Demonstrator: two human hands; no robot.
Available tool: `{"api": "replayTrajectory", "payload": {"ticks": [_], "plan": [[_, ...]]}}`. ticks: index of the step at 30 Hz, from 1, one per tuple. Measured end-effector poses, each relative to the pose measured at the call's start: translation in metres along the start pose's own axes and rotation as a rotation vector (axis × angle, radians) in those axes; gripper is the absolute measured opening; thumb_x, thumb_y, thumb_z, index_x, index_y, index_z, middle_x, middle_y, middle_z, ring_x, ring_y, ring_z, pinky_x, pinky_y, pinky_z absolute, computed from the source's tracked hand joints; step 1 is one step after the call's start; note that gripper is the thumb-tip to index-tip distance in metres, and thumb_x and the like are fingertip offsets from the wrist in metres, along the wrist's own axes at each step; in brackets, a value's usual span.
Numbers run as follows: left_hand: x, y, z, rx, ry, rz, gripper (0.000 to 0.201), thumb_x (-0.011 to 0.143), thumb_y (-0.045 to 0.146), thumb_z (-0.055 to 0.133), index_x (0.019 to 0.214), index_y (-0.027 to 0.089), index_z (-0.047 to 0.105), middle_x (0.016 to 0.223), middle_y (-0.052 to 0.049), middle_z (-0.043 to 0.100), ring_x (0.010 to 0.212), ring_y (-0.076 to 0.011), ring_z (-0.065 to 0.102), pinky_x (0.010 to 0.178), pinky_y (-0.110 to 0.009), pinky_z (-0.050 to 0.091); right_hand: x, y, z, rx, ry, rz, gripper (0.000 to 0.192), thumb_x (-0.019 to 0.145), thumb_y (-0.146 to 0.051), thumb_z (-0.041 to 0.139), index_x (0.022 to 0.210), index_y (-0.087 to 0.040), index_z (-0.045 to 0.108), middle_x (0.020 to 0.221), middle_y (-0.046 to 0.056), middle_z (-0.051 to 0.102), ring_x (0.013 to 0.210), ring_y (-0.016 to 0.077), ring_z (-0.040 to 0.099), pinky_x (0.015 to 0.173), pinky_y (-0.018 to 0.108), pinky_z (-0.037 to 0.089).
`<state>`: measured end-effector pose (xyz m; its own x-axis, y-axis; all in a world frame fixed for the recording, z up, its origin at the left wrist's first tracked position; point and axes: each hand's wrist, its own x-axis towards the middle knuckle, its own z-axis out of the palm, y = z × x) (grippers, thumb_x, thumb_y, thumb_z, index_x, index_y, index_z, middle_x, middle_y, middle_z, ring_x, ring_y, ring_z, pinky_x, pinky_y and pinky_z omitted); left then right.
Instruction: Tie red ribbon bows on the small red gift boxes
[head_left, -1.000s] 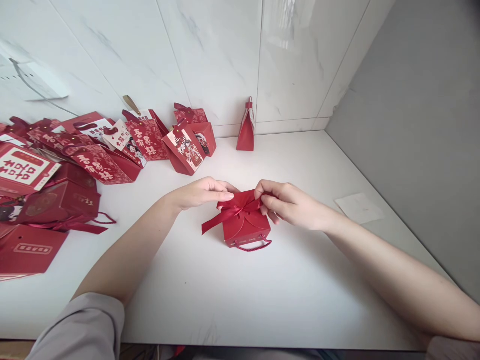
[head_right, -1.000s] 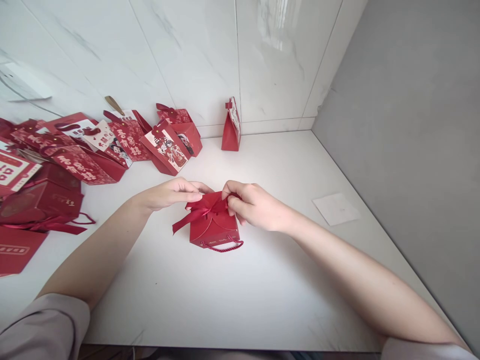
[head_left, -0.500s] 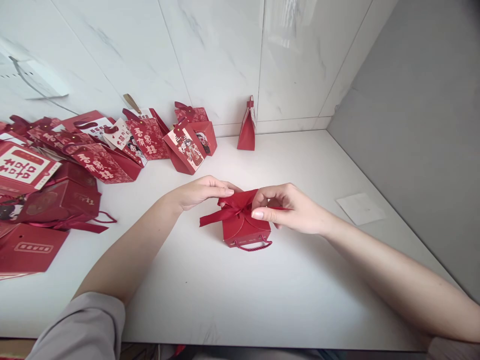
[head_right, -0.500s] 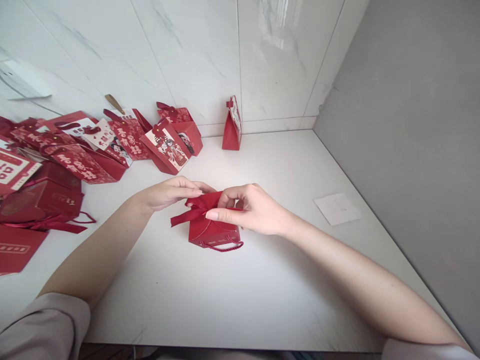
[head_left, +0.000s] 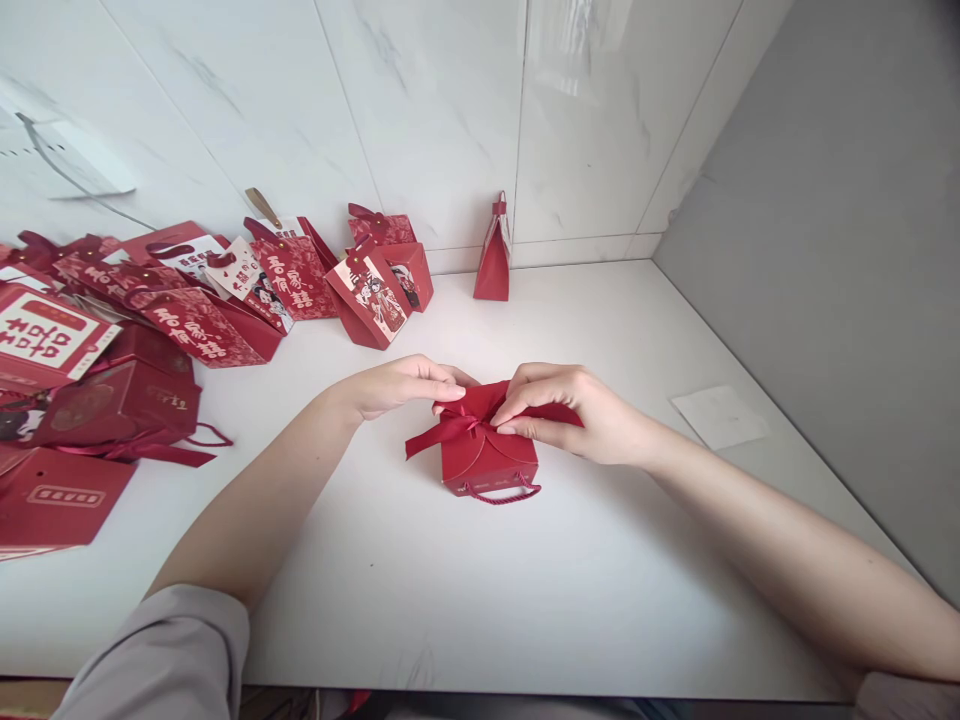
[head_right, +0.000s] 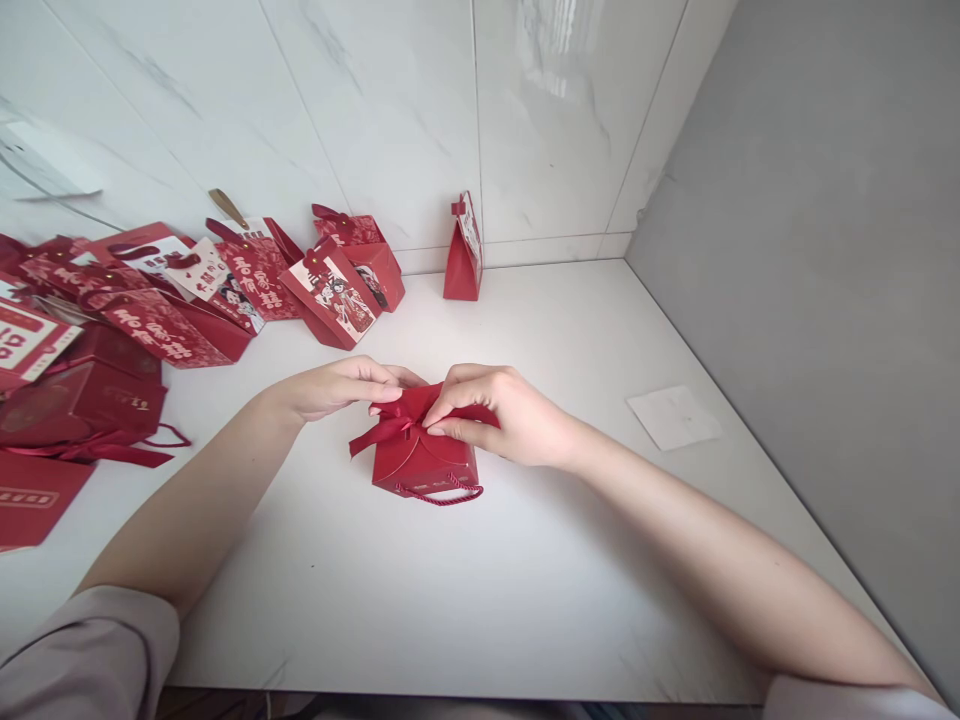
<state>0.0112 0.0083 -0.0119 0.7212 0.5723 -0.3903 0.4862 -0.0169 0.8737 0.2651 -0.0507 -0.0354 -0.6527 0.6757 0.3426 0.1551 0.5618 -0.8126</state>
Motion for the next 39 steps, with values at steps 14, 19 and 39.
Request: {"api": "replayTrajectory", "payload": {"ticks": [14, 19, 39], "plan": [[0.001, -0.002, -0.002, 0.005, -0.031, 0.031, 0.035, 0.085, 0.037, 0.062, 0.059, 0.015, 0.058, 0.129, -0.005, 0.060, 0.101, -0.0200, 0.059, 0.090, -0.031, 0.043, -0.001, 0.003, -0.008, -0.166, -0.089, -0.199, 0.017, 0.096, -0.021, 0.052, 0.094, -0.019, 0.069, 0.091, 0.008, 0.064, 0.080, 0.0151, 0.061, 0.072, 0.028, 0.050], [0.002, -0.005, -0.003, -0.007, -0.046, 0.043, 0.033, 0.085, 0.038, 0.063, 0.062, 0.015, 0.062, 0.131, -0.005, 0.059, 0.104, -0.0207, 0.059, 0.093, -0.031, 0.043, 0.000, 0.006, -0.012, -0.132, -0.107, -0.192, 0.015, 0.095, -0.020, 0.054, 0.093, -0.018, 0.069, 0.090, 0.007, 0.064, 0.079, 0.0144, 0.060, 0.072, 0.028, 0.050], [0.006, -0.009, 0.000, -0.013, -0.024, 0.056, 0.035, 0.086, 0.040, 0.063, 0.062, 0.014, 0.061, 0.133, -0.004, 0.058, 0.109, -0.0215, 0.058, 0.100, -0.032, 0.040, -0.004, 0.003, -0.009, -0.292, -0.229, -0.084, 0.046, 0.089, 0.001, 0.043, 0.120, -0.025, 0.066, 0.103, 0.006, 0.059, 0.083, 0.0131, 0.060, 0.071, 0.026, 0.048]]}}
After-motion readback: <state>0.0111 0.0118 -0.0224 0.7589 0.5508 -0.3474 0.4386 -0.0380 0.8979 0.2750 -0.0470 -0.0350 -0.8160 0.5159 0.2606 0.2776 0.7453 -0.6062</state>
